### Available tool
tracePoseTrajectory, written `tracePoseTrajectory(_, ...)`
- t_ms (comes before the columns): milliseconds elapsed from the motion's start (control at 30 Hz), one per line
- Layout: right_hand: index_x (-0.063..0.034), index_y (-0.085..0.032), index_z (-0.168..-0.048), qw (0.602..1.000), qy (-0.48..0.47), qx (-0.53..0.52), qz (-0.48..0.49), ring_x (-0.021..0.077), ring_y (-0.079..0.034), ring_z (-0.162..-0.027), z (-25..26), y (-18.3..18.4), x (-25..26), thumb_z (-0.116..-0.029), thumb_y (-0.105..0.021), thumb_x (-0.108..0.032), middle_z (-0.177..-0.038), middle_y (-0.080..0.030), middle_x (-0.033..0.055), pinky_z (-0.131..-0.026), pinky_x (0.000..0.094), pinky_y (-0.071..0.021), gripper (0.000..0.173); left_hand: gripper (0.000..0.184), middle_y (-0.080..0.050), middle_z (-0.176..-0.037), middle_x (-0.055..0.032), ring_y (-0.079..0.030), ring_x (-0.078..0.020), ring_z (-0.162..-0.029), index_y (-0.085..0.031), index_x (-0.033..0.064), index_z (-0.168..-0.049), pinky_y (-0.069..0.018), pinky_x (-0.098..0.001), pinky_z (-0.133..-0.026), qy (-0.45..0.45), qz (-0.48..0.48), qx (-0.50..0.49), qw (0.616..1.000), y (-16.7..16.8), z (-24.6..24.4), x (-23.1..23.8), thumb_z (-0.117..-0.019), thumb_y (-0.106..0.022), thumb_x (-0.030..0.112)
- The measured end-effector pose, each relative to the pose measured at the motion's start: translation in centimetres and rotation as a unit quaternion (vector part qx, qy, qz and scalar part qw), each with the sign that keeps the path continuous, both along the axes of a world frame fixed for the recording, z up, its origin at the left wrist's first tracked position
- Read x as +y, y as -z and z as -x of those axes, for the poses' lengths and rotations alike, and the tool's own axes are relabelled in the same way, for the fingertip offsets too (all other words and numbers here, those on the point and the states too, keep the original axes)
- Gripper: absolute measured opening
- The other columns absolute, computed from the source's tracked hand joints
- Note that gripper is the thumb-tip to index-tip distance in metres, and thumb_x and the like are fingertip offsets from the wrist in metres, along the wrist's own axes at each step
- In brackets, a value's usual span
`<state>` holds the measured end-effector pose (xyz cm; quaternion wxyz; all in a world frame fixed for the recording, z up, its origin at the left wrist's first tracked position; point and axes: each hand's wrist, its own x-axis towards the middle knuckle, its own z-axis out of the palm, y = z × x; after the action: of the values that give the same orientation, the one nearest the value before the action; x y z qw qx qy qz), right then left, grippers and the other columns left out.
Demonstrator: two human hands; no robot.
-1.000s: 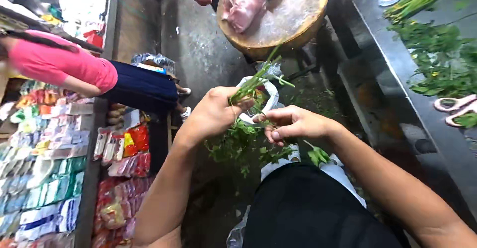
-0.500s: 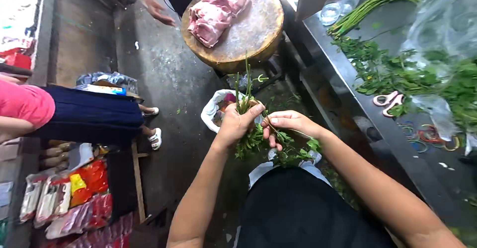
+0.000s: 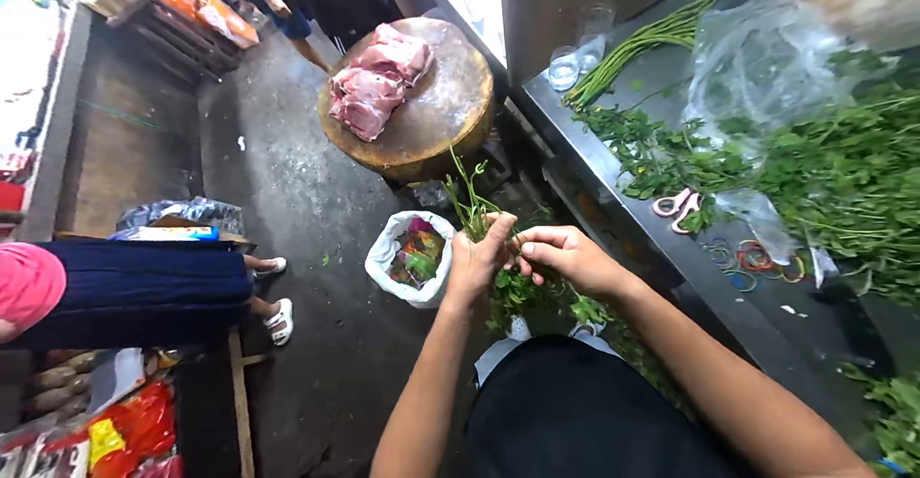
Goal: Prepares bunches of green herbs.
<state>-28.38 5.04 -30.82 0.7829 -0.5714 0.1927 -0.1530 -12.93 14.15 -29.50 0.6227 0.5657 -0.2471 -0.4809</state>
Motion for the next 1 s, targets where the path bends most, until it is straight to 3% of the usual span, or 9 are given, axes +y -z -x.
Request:
tracePoseTrajectory(133, -0.0026, -0.071, -0.119, 0.967, 0.067, 0.062, 0.237, 0.0017, -0.068, -0.087, 0.2, 0.2, 0.7, -0.1064, -0.049, -0.017, -0.099, -0.073, 0.001, -0.082, 0.0203, -0.0568, 0.03, 0.018, -0.062, -0.063, -0.0046, -0.055, -0.0083, -0.048, -0.069, -0.0002, -0.101, -0.0485, -0.0224, -0.047, -0.074, -0.014, 0.001, 0.997, 0.4, 2.6, -0.8, -0.0982, -0.068, 0.018)
tracePoseTrajectory(233, 0.0011, -0.074, -0.107, 0.923, 0.102, 0.067, 0.365, 0.0125, -0.07, -0.098, -0.3, 0.4, 1.7, -0.1035, -0.049, -0.015, -0.102, -0.074, 0.0111, -0.092, 0.0305, -0.0548, 0.03, 0.023, -0.07, -0.075, -0.0028, -0.067, -0.0102, -0.068, -0.073, 0.0047, -0.096, -0.0584, -0.0292, -0.066, -0.114, -0.045, -0.095, 0.988, 1.0, 3.7, -1.3, -0.0976, -0.067, 0.026)
tracePoseTrajectory(300, 0.0009, -0.074, -0.11, 0.908, 0.12, 0.08, 0.392, 0.0181, -0.071, -0.101, -0.5, 0.4, 2.1, -0.1031, -0.05, -0.015, -0.105, -0.075, 0.0128, -0.094, 0.0359, -0.056, 0.03, 0.032, -0.071, -0.079, -0.0031, -0.069, -0.0117, -0.073, -0.074, 0.0055, -0.097, -0.0593, -0.0325, -0.07, -0.126, -0.043, -0.116, 0.984, 1.4, 4.5, -1.7, -0.1043, -0.056, 0.03)
tracePoseTrajectory(433, -0.0018, -0.071, -0.125, 0.88, 0.148, 0.08, 0.444, 0.0263, -0.067, -0.106, 0.4, 1.3, 2.4, -0.1012, -0.057, -0.015, -0.112, -0.07, 0.0145, -0.096, 0.0442, -0.0537, 0.031, 0.044, -0.067, -0.072, -0.0018, -0.065, -0.0095, -0.065, -0.071, 0.0022, -0.094, -0.0575, -0.0268, -0.064, -0.167, -0.008, -0.086, 0.982, 1.6, 5.3, -2.8, -0.1121, -0.04, 0.027)
tracePoseTrajectory(533, -0.0062, -0.075, -0.119, 0.864, 0.203, 0.032, 0.46, 0.0252, -0.066, -0.114, 1.6, 2.7, 2.4, -0.0994, -0.062, -0.014, -0.118, -0.071, 0.012, -0.104, 0.0439, -0.0511, 0.025, 0.046, -0.068, -0.078, -0.0017, -0.066, -0.0095, -0.072, -0.066, 0.0019, -0.092, -0.0572, -0.0254, -0.071, -0.184, 0.05, -0.055, 0.98, 2.1, 5.4, -3.5, -0.1131, -0.03, 0.023)
tracePoseTrajectory(633, -0.012, -0.079, -0.112, 0.849, 0.266, 0.007, 0.457, 0.0247, -0.065, -0.115, 2.5, 4.4, 2.3, -0.0986, -0.066, -0.018, -0.12, -0.071, 0.0109, -0.103, 0.0428, -0.0514, 0.019, 0.053, -0.074, -0.094, -0.0118, -0.074, -0.0219, -0.087, -0.063, -0.0039, -0.105, -0.0621, -0.0368, -0.085, -0.158, 0.097, -0.009, 0.983, 2.3, 5.9, -4.2, -0.1141, -0.022, 0.028)
tracePoseTrajectory(733, -0.0182, -0.08, -0.111, 0.824, 0.313, -0.001, 0.473, 0.0235, -0.064, -0.11, 3.3, 6.0, 2.0, -0.0984, -0.067, -0.024, -0.117, -0.07, 0.0117, -0.097, 0.0402, -0.0521, 0.019, 0.053, -0.071, -0.076, -0.0051, -0.074, -0.0192, -0.07, -0.061, 0.0004, -0.106, -0.0654, -0.0386, -0.073, -0.146, 0.111, 0.026, 0.983, 2.0, 7.2, -5.2, -0.1144, -0.018, 0.03)
tracePoseTrajectory(833, -0.02, -0.079, -0.115, 0.819, 0.306, -0.008, 0.486, 0.0233, -0.063, -0.112, 4.6, 7.3, 1.5, -0.1006, -0.062, -0.023, -0.121, -0.068, 0.012, -0.098, 0.0401, -0.0505, 0.022, 0.052, -0.051, -0.053, 0.0058, -0.059, -0.0107, -0.047, -0.06, 0.004, -0.1, -0.0632, -0.0343, -0.061, -0.164, 0.086, 0.054, 0.981, 2.1, 8.4, -6.4, -0.1144, -0.018, 0.031)
tracePoseTrajectory(1000, -0.0202, -0.074, -0.126, 0.861, 0.177, -0.006, 0.477, 0.0278, -0.058, -0.127, 8.1, 9.4, -0.2, -0.1028, -0.055, -0.027, -0.138, -0.062, 0.0141, -0.108, 0.0469, -0.0461, 0.03, 0.049, -0.041, -0.048, 0.0085, -0.043, -0.0056, -0.039, -0.062, 0.0065, -0.095, -0.0493, -0.0242, -0.045, -0.153, 0.067, 0.105, 0.98, 3.6, 7.5, -6.8, -0.1143, -0.023, 0.03)
